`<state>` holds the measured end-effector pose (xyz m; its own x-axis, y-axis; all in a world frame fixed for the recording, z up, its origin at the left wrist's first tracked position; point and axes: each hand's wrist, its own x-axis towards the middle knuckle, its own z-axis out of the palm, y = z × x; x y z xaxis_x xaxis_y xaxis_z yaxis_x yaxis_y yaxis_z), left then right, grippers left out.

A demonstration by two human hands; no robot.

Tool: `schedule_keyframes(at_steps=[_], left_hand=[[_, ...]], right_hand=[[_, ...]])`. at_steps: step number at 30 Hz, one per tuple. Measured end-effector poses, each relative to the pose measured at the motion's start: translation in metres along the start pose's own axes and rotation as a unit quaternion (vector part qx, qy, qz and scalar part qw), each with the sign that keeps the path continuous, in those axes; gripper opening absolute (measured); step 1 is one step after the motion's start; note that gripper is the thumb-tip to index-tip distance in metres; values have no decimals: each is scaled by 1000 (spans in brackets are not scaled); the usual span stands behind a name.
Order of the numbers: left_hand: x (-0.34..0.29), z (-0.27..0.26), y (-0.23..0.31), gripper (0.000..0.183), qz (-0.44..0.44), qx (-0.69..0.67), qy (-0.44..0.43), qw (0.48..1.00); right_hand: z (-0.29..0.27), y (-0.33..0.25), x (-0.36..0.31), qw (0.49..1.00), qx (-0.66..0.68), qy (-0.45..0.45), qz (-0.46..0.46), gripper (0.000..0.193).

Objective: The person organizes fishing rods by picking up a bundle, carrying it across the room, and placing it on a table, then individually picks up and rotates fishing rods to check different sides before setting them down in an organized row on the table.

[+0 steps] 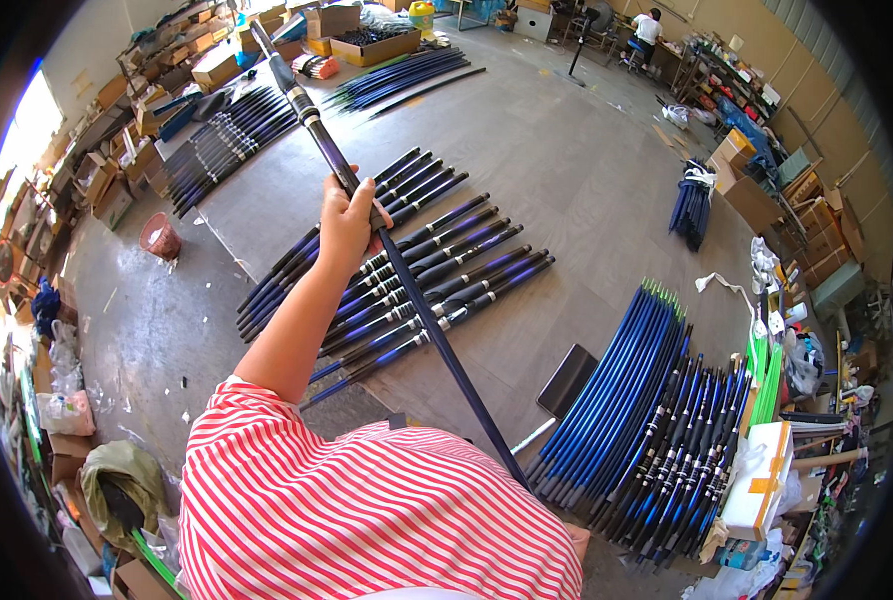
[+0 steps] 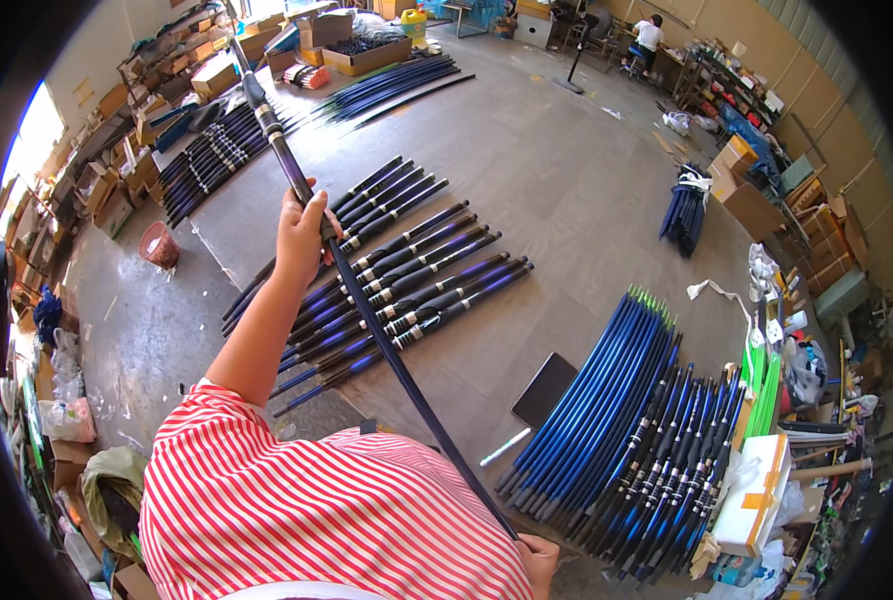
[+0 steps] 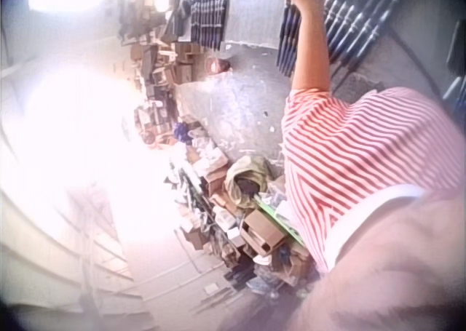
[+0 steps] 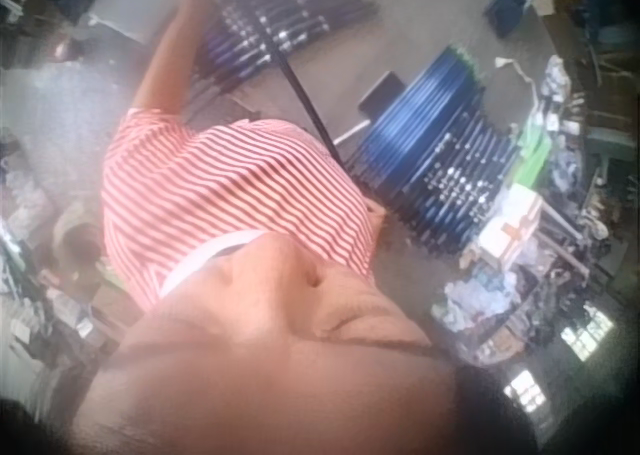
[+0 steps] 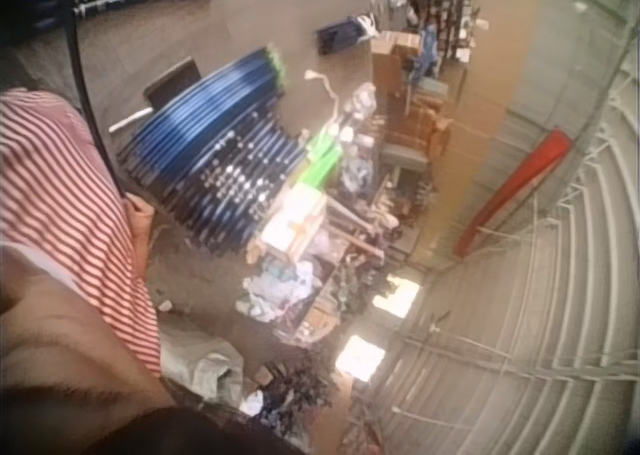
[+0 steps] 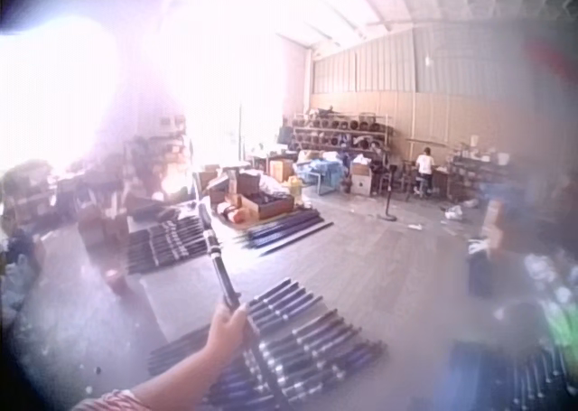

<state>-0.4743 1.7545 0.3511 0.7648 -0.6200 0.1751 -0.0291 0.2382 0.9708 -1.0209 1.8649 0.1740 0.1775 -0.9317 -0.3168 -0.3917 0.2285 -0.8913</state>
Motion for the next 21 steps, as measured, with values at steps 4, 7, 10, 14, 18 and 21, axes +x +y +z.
schedule_keyframes(at_steps=[4,7,10,14,18,21], left_hand=[[-1,4,-1,38,7,-1,-14,1000],[-6,-2,6,37,2,9,-9,1000],[-10,1,9,37,-3,-20,-26,999],[-12,8,6,37,-12,-47,-46,998],[-14,10,3,36,9,-12,-23,1000],[-17,14,3,34,28,14,-23,999]], right_hand=[[3,-4,-6,999,-4,19,29,17],[1,-7,-3,1000,-10,1,13,17],[3,-11,-6,1000,-3,-2,20,19],[2,-24,-12,1000,-4,-5,18,21],[0,-40,-16,1000,-15,-14,19,27],[-3,-26,-19,1000,-2,5,-7,33]])
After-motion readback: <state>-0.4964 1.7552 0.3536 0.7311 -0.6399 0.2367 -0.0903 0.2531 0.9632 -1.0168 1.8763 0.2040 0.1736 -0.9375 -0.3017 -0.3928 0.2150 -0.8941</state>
